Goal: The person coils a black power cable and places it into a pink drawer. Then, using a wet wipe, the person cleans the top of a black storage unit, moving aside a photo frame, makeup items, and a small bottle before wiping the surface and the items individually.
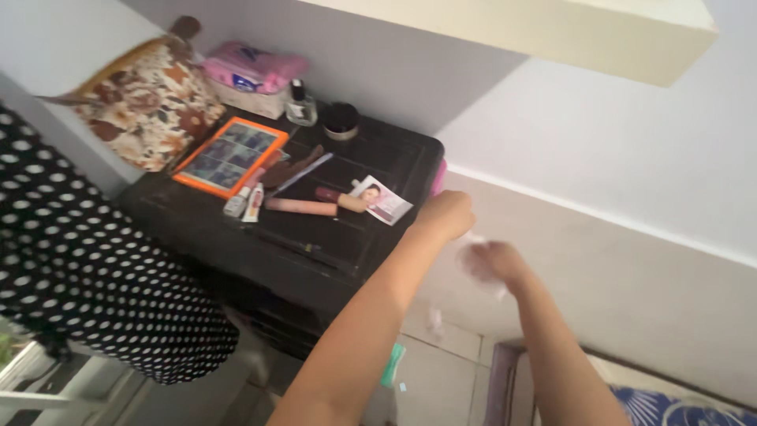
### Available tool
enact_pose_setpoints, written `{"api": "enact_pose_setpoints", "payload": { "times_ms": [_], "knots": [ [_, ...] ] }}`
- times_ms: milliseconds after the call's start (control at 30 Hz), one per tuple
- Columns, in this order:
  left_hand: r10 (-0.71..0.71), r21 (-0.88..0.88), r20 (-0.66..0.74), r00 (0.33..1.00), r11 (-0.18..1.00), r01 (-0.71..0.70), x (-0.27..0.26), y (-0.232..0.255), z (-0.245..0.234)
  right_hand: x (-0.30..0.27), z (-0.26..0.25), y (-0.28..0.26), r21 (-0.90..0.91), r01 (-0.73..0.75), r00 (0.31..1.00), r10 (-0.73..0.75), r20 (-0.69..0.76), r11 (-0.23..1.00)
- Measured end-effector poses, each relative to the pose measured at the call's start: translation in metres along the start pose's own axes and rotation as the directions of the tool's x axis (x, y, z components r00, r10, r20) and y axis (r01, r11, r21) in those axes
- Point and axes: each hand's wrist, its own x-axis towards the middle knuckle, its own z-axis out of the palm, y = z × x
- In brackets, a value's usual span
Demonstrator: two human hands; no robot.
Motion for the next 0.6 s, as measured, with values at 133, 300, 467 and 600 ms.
{"api": "enact_pose_setpoints", "payload": {
  "times_ms": [133, 300, 467, 600],
  "knots": [
    [0.003, -0.185, -0.215, 0.977, 0.982, -0.044, -0.003, -0.038, -0.051, -0.009, -0.004, -0.089, 0.265, 0.160, 0.981, -0.125, -0.146, 0.951],
    [-0.225, -0.285, -0.366, 0.903, 0.951, 0.122, -0.030, -0.107, -0.132, -0.054, 0.024, -0.201, 0.589, 0.179, 0.981, -0.186, -0.050, 0.788],
    [-0.286, 0.052, -0.419, 0.862, 0.940, 0.337, -0.063, -0.179, -0.192, -0.068, 0.074, -0.256, 0.695, 0.197, 0.960, -0.280, 0.006, 0.692],
    [-0.299, 0.180, -0.424, 0.855, 0.897, 0.404, -0.070, -0.212, -0.202, -0.059, 0.107, -0.276, 0.755, 0.131, 0.960, -0.271, 0.064, 0.642]
  ]
}}
